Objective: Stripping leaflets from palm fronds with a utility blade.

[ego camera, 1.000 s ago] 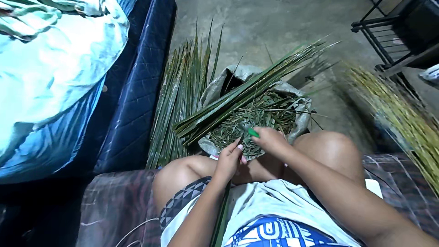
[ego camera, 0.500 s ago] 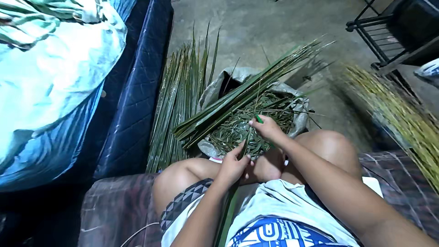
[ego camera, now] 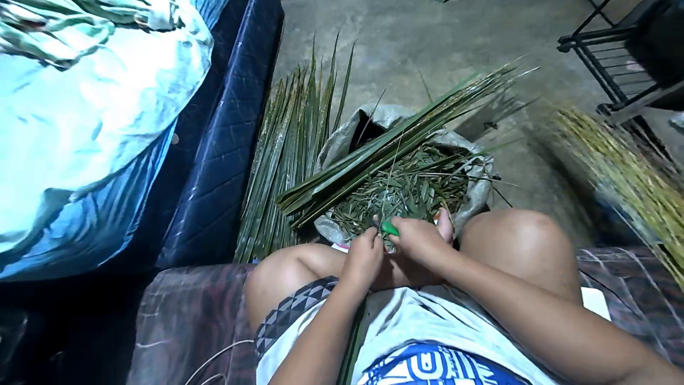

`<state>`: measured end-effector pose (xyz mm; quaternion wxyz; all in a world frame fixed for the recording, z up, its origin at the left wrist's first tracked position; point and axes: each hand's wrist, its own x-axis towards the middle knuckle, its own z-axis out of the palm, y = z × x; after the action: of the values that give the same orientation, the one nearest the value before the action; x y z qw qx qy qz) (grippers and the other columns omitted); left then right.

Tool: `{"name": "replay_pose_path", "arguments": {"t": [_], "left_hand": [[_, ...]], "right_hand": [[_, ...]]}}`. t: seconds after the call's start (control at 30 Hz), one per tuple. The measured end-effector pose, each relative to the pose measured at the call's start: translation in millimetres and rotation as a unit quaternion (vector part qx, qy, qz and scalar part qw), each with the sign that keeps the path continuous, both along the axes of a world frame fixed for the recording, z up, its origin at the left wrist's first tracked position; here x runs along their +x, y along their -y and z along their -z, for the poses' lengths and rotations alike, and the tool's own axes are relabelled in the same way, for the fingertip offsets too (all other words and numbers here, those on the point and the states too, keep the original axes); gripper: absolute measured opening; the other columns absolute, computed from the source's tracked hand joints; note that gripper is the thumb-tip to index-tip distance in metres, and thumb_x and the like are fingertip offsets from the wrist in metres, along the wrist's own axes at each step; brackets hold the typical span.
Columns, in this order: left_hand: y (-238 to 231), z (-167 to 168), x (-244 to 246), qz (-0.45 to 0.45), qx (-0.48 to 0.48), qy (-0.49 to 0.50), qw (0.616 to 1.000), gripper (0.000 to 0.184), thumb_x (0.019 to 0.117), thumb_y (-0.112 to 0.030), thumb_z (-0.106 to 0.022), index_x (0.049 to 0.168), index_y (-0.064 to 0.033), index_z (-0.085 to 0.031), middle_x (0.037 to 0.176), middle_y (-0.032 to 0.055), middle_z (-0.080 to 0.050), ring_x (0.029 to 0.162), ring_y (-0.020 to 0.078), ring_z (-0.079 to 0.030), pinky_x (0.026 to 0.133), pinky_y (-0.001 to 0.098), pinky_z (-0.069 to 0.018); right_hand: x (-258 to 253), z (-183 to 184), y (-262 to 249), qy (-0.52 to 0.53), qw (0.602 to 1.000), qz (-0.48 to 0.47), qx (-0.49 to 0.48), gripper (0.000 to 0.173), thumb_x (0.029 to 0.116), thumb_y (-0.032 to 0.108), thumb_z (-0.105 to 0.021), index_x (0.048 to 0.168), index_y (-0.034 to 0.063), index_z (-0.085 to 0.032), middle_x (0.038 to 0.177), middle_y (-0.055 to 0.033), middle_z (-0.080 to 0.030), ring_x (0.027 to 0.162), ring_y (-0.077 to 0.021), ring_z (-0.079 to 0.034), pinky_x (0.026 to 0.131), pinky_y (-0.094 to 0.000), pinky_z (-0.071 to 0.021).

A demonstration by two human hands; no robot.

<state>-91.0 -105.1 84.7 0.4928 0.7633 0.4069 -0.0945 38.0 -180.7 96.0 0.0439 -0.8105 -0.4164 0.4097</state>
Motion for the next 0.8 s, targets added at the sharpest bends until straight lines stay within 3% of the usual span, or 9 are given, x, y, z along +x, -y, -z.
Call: {"name": "replay_pose_path", "arguments": {"t": [0.07, 0.23, 0.3, 0.37, 0.4, 0.5, 0.57, 0.67, 0.8], "left_hand": [[0.9, 0.4, 1.4, 0.009, -0.006, 0.007, 1.000, 0.048, 0.1112, -0.016, -0.032, 0.157, -0.0049, -0.039, 0.099, 0.0130, -0.069, 0.072, 0.0193, -0.060, 0.069, 0.0369, -0.0514], [0.4, 4.6, 0.0, -0.001, -0.015, 0.024, 1.000, 0.049, 0.1113, -0.016, -0.031, 0.160, -0.0091, -0.034, 0.092, 0.0071, -0.069, 0.060, 0.0140, -0.054, 0.058, 0.0322, -0.0468], [-1.1, 5.5, -1.8, -0.013, -0.022, 0.031, 0.999, 0.046, 0.1112, -0.017, -0.032, 0.155, -0.0056, -0.043, 0.091, 0.0070, -0.068, 0.060, 0.0130, -0.054, 0.058, 0.0317, -0.0467], [-0.7, 2.9, -2.5, -0.025, -0.010, 0.031, 0.999, 0.035, 0.1103, -0.015, -0.034, 0.127, 0.0013, -0.061, 0.086, 0.0070, -0.064, 0.063, 0.0128, -0.054, 0.061, 0.0322, -0.0483], [-0.3, 2.2, -2.9, -0.026, -0.002, 0.031, 0.999, 0.035, 0.1093, -0.014, -0.035, 0.124, 0.0027, -0.062, 0.085, 0.0082, -0.063, 0.066, 0.0143, -0.056, 0.065, 0.0338, -0.0494], [1.1, 1.5, -2.3, -0.003, 0.011, 0.028, 1.000, 0.043, 0.1103, -0.014, -0.034, 0.147, 0.0005, -0.051, 0.097, 0.0127, -0.070, 0.080, 0.0192, -0.064, 0.078, 0.0380, -0.0529], [2.8, 3.2, -1.5, 0.002, 0.015, 0.037, 0.999, 0.048, 0.1100, -0.014, -0.033, 0.157, -0.0066, -0.040, 0.092, 0.0100, -0.070, 0.069, 0.0161, -0.060, 0.068, 0.0347, -0.0508], [3.3, 3.0, -1.0, -0.008, -0.005, 0.047, 0.999, 0.049, 0.1105, -0.014, -0.032, 0.158, -0.0088, -0.038, 0.088, 0.0062, -0.068, 0.059, 0.0123, -0.052, 0.058, 0.0312, -0.0456], [0.1, 3.7, -3.8, -0.054, -0.073, 0.086, 0.992, 0.046, 0.1116, -0.015, -0.034, 0.157, -0.0066, -0.040, 0.082, 0.0033, -0.067, 0.050, 0.0074, -0.046, 0.048, 0.0257, -0.0404]], "right_hand": [[16.8, 3.1, -8.9, 0.058, 0.998, 0.035, -0.012, 0.036, 0.1083, 0.027, -0.049, 0.130, 0.0008, -0.060, 0.124, -0.0252, -0.067, 0.118, -0.0432, -0.065, 0.095, -0.0622, -0.0499], [44.9, 8.8, -13.3, 0.021, 0.994, 0.103, 0.020, 0.035, 0.1077, 0.029, -0.051, 0.125, 0.0020, -0.064, 0.117, -0.0237, -0.068, 0.112, -0.0407, -0.066, 0.093, -0.0614, -0.0495], [28.8, 4.9, -5.0, -0.056, 0.996, 0.058, 0.028, 0.033, 0.1077, 0.028, -0.050, 0.120, 0.0014, -0.065, 0.110, -0.0221, -0.067, 0.104, -0.0376, -0.066, 0.089, -0.0586, -0.0498], [8.9, 3.7, 3.1, -0.102, 0.994, 0.020, 0.024, 0.031, 0.1073, 0.027, -0.051, 0.116, 0.0009, -0.065, 0.104, -0.0209, -0.067, 0.099, -0.0360, -0.066, 0.086, -0.0572, -0.0502], [2.8, 3.2, 5.3, -0.102, 0.995, 0.011, 0.018, 0.030, 0.1072, 0.027, -0.051, 0.115, 0.0014, -0.065, 0.103, -0.0204, -0.067, 0.099, -0.0357, -0.066, 0.086, -0.0568, -0.0501], [9.0, 1.2, 2.1, -0.028, 1.000, 0.011, 0.000, 0.033, 0.1075, 0.027, -0.051, 0.123, 0.0005, -0.065, 0.117, -0.0239, -0.068, 0.113, -0.0410, -0.066, 0.093, -0.0614, -0.0497], [23.5, 3.8, -4.2, 0.030, 0.999, 0.044, -0.006, 0.035, 0.1080, 0.028, -0.050, 0.127, 0.0015, -0.064, 0.123, -0.0242, -0.068, 0.118, -0.0423, -0.065, 0.096, -0.0626, -0.0487], [44.9, 9.9, -12.6, 0.077, 0.991, 0.113, 0.008, 0.034, 0.1079, 0.028, -0.051, 0.125, 0.0022, -0.064, 0.120, -0.0240, -0.069, 0.116, -0.0422, -0.066, 0.094, -0.0621, -0.0497], [37.4, 5.7, -3.9, -0.017, 0.996, 0.077, 0.049, 0.033, 0.1071, 0.029, -0.051, 0.120, 0.0019, -0.065, 0.110, -0.0226, -0.068, 0.106, -0.0395, -0.066, 0.090, -0.0604, -0.0496]]}}
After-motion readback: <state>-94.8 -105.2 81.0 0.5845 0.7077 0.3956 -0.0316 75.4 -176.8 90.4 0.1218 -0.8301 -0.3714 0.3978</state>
